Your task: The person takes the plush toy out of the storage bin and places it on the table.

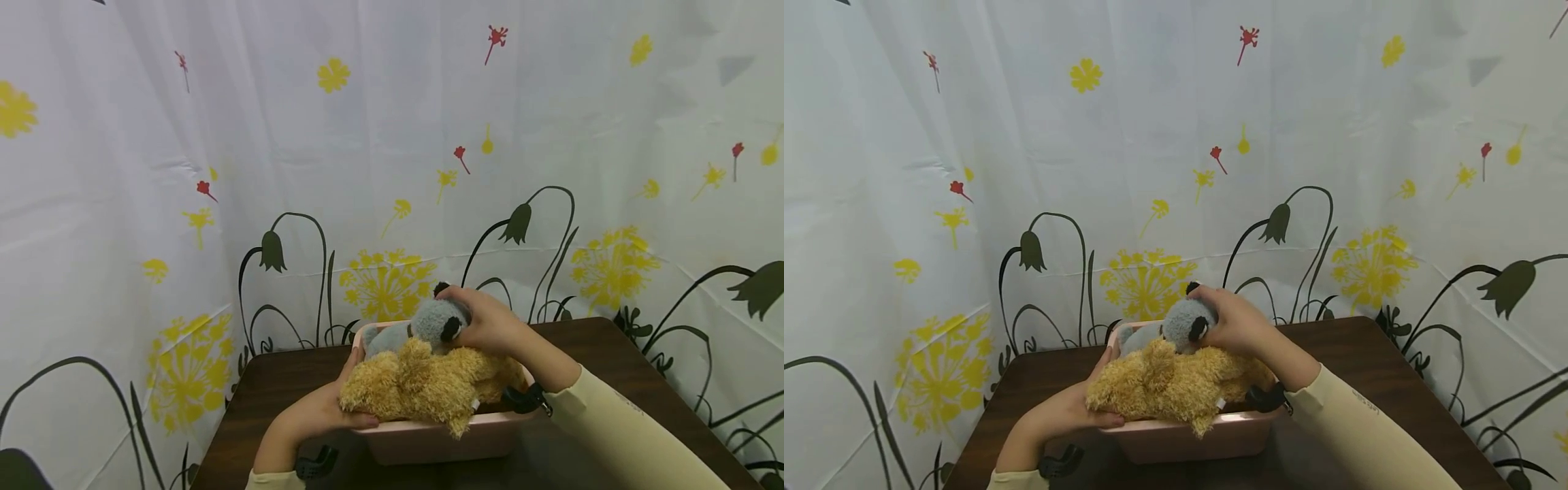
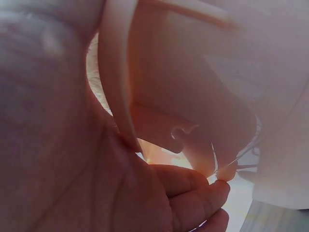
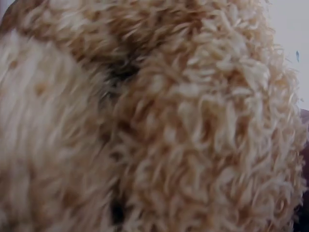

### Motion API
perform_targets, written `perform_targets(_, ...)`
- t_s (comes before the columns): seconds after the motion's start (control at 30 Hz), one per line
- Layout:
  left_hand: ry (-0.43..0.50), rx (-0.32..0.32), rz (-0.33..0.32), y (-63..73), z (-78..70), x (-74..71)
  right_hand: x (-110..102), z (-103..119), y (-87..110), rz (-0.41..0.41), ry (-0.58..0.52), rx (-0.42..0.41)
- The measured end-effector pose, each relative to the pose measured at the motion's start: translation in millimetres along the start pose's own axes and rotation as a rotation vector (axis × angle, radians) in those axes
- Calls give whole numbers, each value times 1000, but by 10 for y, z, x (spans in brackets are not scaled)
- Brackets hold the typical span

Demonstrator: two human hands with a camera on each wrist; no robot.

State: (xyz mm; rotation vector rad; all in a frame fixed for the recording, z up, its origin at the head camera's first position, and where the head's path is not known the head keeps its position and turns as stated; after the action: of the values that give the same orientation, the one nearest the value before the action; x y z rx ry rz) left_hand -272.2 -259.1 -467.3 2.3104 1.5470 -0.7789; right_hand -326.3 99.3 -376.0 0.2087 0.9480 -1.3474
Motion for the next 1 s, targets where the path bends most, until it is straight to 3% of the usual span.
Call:
perform_targets(0.07,-6,81,4,-14,6,10,-31,56,7,-41,29,-39)
perform_targets(0.2,-8,149,12,-28,1,22,-117,188,53,-92,53,-69)
perform_targets(0.47,-42,151,24,-43,9,10,-192,370,136,-191,95,-150)
perform_targets(0.63,-11,166,26,-53,-4,15,-221,432,137,-252,96,-187)
perform_targets(0.87,-8,-40,17,-23,24,-14,-249,470,95,-377,56,-206)
perform_targets(1.0,-32,-38,15,-16,32,-6,-266,474,92,-402,63,-196)
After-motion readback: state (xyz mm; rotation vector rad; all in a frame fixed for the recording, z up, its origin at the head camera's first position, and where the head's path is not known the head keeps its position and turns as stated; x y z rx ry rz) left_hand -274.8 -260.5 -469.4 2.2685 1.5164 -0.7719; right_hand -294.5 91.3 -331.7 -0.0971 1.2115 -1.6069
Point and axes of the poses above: each hand's wrist, its own y-axis away from the middle knuckle, its own x-axis out of the palm, z = x × y, the point moved 1 cm from there along -y, towards the middle knuckle, and after that the axes turned 15 degrees about -z, right-handed, at the moved point
